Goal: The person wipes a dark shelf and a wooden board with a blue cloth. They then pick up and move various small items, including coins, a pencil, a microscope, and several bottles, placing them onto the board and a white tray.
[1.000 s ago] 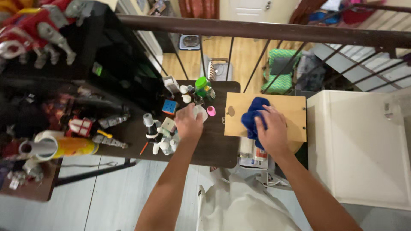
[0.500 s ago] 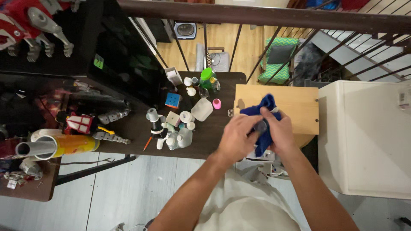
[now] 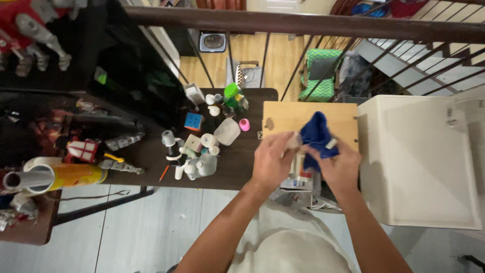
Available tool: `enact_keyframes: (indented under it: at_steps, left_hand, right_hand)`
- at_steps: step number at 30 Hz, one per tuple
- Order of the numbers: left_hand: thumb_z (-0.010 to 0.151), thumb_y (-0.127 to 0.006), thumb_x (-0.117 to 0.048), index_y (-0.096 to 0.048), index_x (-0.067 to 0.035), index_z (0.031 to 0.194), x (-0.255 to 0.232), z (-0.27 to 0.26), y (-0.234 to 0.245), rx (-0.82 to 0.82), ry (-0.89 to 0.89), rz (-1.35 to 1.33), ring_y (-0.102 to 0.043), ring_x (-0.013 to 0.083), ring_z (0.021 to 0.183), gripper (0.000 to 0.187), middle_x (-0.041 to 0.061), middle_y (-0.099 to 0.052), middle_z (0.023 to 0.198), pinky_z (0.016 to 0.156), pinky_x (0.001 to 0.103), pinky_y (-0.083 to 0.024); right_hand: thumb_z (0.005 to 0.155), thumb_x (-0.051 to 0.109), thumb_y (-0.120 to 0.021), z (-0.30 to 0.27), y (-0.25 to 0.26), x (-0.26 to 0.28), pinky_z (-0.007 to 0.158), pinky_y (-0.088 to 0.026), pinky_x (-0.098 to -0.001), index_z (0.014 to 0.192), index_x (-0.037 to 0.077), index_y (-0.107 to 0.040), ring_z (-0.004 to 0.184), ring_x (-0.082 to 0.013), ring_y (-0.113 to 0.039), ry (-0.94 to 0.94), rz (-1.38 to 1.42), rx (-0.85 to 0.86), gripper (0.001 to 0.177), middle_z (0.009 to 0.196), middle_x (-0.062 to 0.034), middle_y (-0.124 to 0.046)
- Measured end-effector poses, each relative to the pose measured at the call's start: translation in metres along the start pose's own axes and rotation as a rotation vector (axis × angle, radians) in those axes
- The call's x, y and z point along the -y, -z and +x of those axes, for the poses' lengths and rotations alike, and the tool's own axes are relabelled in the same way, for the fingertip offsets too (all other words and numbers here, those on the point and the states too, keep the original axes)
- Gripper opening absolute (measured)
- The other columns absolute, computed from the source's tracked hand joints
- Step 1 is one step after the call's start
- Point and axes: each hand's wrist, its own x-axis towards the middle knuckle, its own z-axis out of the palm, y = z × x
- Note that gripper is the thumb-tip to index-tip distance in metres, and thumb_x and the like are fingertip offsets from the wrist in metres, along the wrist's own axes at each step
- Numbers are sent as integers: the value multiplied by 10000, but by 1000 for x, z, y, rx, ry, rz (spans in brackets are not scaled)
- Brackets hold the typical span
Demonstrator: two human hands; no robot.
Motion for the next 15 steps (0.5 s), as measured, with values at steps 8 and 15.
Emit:
enact_keyframes:
  at_steps: [8, 15]
  left_hand:
    - [961, -744, -63, -653, -26, 1394, 17, 49, -82, 137, -210, 243, -683, 374, 1173, 445, 160, -740, 1209, 1080, 523, -501]
    - [801, -738, -74, -606, 7, 1445, 43, 37, -49, -89, -63, 366, -640, 448, 1142, 662, 215, -683, 1270, 1011, 542, -504]
  right_hand:
    - [778, 567, -895, 15, 41, -28, 1251, -327, -617, 1380, 86, -718, 1525, -539, -387, 275, -447, -28, 791, 1656, -359, -405]
    - [825, 637, -812, 22, 30, -40, 1153, -321, -674, 1516, 162, -709, 1507, -566, -355, 382, -543, -112, 844, 1648, -364, -373]
